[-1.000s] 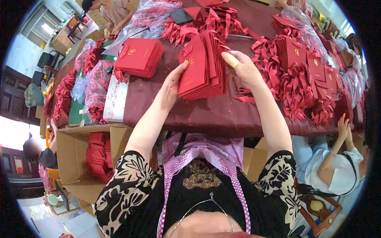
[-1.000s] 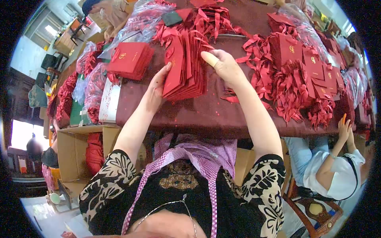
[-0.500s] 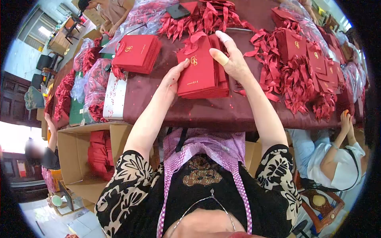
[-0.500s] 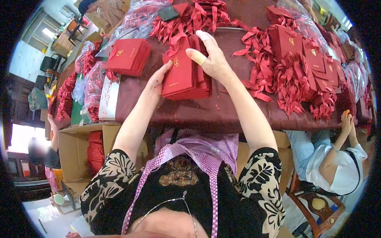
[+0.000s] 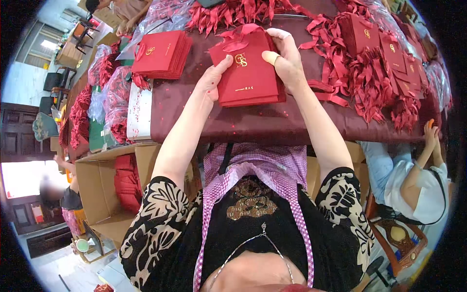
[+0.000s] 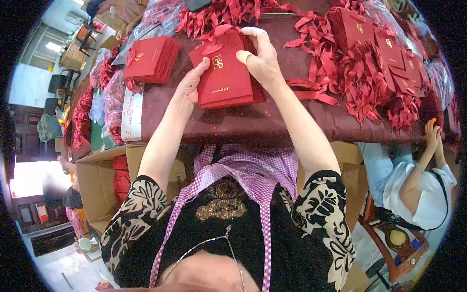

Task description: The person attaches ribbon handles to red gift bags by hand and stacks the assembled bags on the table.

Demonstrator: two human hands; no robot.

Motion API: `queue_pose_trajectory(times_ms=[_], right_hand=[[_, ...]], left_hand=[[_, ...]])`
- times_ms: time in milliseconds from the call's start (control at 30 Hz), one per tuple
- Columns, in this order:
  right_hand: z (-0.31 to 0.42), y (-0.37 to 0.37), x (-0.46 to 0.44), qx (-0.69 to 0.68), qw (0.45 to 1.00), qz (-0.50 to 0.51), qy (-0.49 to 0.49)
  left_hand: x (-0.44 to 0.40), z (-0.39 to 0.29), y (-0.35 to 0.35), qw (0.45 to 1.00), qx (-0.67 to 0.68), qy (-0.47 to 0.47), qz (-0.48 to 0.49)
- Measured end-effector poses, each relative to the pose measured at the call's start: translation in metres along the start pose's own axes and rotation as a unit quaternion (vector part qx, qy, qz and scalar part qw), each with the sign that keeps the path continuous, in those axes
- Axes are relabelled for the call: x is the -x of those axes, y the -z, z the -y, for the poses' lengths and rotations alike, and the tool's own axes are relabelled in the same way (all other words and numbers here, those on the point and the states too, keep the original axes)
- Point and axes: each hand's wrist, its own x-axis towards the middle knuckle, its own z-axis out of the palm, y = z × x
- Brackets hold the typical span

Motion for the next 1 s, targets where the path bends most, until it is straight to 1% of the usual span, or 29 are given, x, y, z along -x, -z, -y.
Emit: queue_pose_trajectory(times_ms=[67, 100, 133, 200, 267, 300, 333, 367, 400, 433, 467, 500, 533, 567, 600, 633, 667, 700, 733, 767, 800, 833, 867, 900, 933, 967, 1000], right_hand=[[-0.004, 0.003, 0.001, -0.001, 1.0, 0.003, 0.005], [-0.007, 0.005, 0.001, -0.001, 1.0, 0.007, 0.01], [-0.009, 0.007, 0.0, -0.002, 1.0, 0.007, 0.011], [-0.014, 0.013, -0.004, 0.121, 0.99, 0.033, 0.068], [0.0, 0.013, -0.001, 0.214, 0.977, -0.007, 0.014], [0.012, 0.013, 0.0, 0.17, 0.984, -0.015, -0.046], [0.011, 0.021, -0.003, 0.13, 0.988, 0.006, -0.08], [0.021, 0.02, -0.006, 0.09, 0.989, 0.027, -0.114], [0.032, 0.019, -0.008, -0.044, 0.988, 0.109, -0.102], [0.052, 0.016, -0.007, -0.005, 0.989, 0.114, -0.096], [0.067, 0.014, -0.008, 0.034, 0.988, 0.12, -0.089], [0.073, 0.017, -0.012, 0.107, 0.987, 0.116, -0.027], [0.084, 0.022, -0.014, 0.196, 0.974, 0.115, -0.003], [0.092, 0.025, -0.015, 0.284, 0.952, 0.115, 0.023], [0.093, 0.022, -0.011, 0.283, 0.951, 0.118, 0.022], [0.092, 0.016, -0.006, 0.147, 0.983, 0.032, -0.101], [0.091, 0.011, 0.0, 0.005, 0.974, -0.056, -0.219], [0.087, 0.009, 0.004, -0.137, 0.923, -0.143, -0.329], [0.031, 0.041, 0.005, -0.133, 0.935, -0.083, -0.319], [0.014, 0.041, 0.019, -0.063, 0.963, -0.028, -0.26], [-0.007, 0.046, 0.02, -0.125, 0.941, -0.03, -0.314], [-0.056, 0.071, 0.019, 0.196, 0.973, 0.066, -0.1], [-0.088, 0.079, 0.022, 0.094, 0.995, 0.011, -0.031], [-0.053, 0.072, 0.012, 0.0, 0.981, 0.008, -0.196], [-0.017, 0.062, 0.01, -0.096, 0.928, 0.004, -0.361], [-0.036, 0.068, 0.015, -0.122, 0.953, 0.083, -0.263], [-0.005, 0.048, 0.025, -0.087, 0.958, 0.028, -0.27]], left_hand=[[0.004, 0.001, -0.003, 0.997, -0.062, -0.043, -0.008], [0.004, 0.001, -0.005, 0.997, -0.063, -0.043, -0.008], [0.004, 0.002, -0.006, 0.994, -0.082, -0.072, -0.023], [0.002, 0.001, -0.01, 0.98, -0.127, -0.147, -0.046], [0.001, -0.006, -0.023, 0.957, -0.151, -0.244, -0.048], [0.005, -0.012, -0.031, 0.948, -0.155, -0.277, -0.037], [0.011, -0.018, -0.043, 0.938, -0.159, -0.308, -0.027], [0.012, -0.024, -0.052, 0.912, -0.185, -0.365, -0.031], [0.017, -0.027, -0.06, 0.89, -0.232, -0.391, -0.024], [0.024, -0.031, -0.072, 0.866, -0.279, -0.415, -0.017], [0.028, -0.036, -0.078, 0.826, -0.343, -0.447, -0.011], [0.033, -0.045, -0.082, 0.768, -0.424, -0.479, -0.009], [0.038, -0.051, -0.086, 0.703, -0.5, -0.505, -0.008], [0.036, -0.05, -0.087, 0.68, -0.46, -0.571, 0.02], [0.043, -0.051, -0.086, 0.655, -0.506, -0.56, 0.041], [0.049, -0.052, -0.086, 0.627, -0.551, -0.548, 0.063], [0.038, -0.045, -0.072, 0.667, -0.51, -0.533, 0.102], [0.032, -0.036, -0.057, 0.725, -0.507, -0.459, 0.084], [0.024, -0.025, -0.04, 0.776, -0.499, -0.38, 0.066], [0.003, -0.014, -0.012, 0.759, -0.516, -0.391, 0.07], [-0.015, 0.002, 0.02, 0.748, -0.53, -0.398, 0.03], [-0.026, 0.009, 0.038, 0.734, -0.544, -0.405, -0.01], [-0.019, -0.001, 0.029, 0.717, -0.634, -0.284, 0.058], [-0.029, -0.004, 0.018, 0.586, -0.71, -0.38, 0.088], [-0.035, -0.01, 0.03, 0.627, -0.687, -0.346, 0.124], [-0.038, -0.014, 0.042, 0.664, -0.66, -0.312, 0.159], [-0.008, -0.001, 0.018, 0.84, -0.469, -0.252, 0.098]])
